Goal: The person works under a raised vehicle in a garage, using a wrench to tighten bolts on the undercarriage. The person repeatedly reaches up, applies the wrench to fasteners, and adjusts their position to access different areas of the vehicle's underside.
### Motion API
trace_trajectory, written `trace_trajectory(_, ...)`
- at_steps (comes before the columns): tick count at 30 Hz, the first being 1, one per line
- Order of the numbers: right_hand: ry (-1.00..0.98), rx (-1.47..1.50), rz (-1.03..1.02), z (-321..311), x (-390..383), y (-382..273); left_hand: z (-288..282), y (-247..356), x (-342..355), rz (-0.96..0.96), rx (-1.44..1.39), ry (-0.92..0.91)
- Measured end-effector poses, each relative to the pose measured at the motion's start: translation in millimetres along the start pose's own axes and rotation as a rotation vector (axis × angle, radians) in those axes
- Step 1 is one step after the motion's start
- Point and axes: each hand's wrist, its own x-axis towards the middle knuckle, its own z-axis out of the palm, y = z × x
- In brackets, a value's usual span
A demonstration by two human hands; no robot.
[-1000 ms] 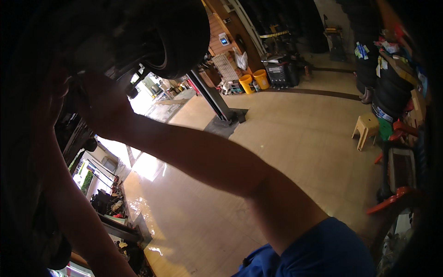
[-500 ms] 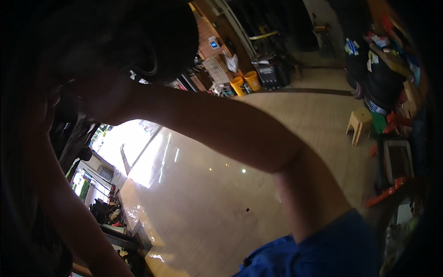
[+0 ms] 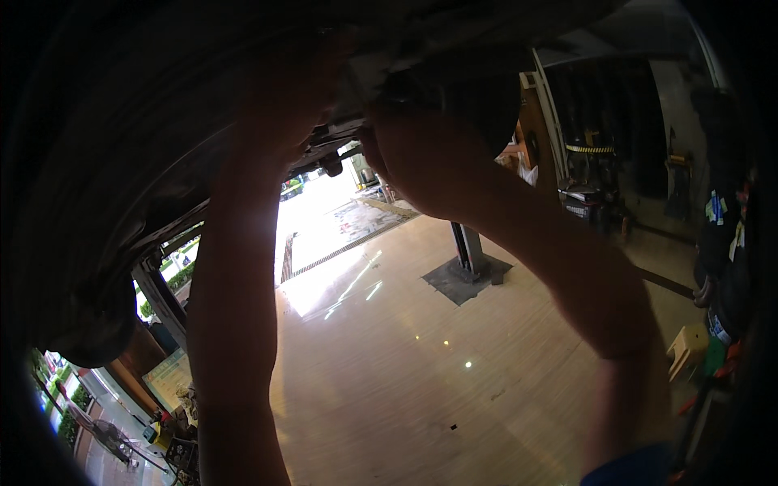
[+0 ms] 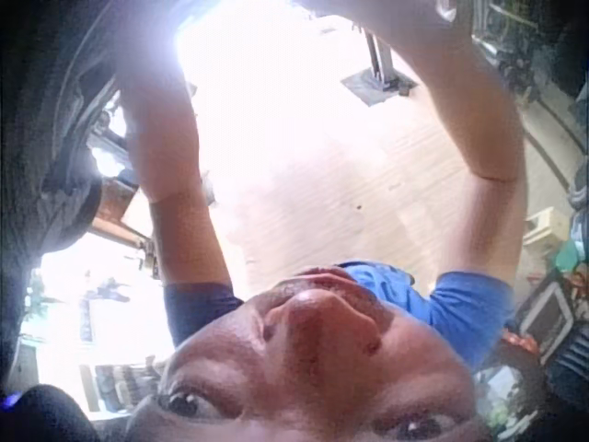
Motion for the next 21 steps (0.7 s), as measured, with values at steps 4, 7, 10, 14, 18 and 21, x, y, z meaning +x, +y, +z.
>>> trace_trajectory(4,-0.201,-0.414,0.055,-47,-2,-41,-1,-16,7,0.357,0.357,0.047)
trace_trajectory(7,-0.227,-0.43,0.09,-44,-1,-36,4,15,6,-0.198,-0.212,-0.021)
trace_trajectory(10,-0.14,0.468,0.059,-31,-2,-17,-9,-7,-1,-0.108,-0.088,-0.053)
trace_trajectory(14,-0.174,2.02,0.305,16,-24,8,-5,16,4,-0.193,-0.445,-0.109)
trace_trajectory(18,-0.067,2.147,0.228,47,-11,-24,3,-27,-10,-0.147,-0.576,-0.164)
trace_trajectory(21,0.212,1.745,0.294,70,-9,-13,8,2,-7,-0.451,-0.729,-0.208)
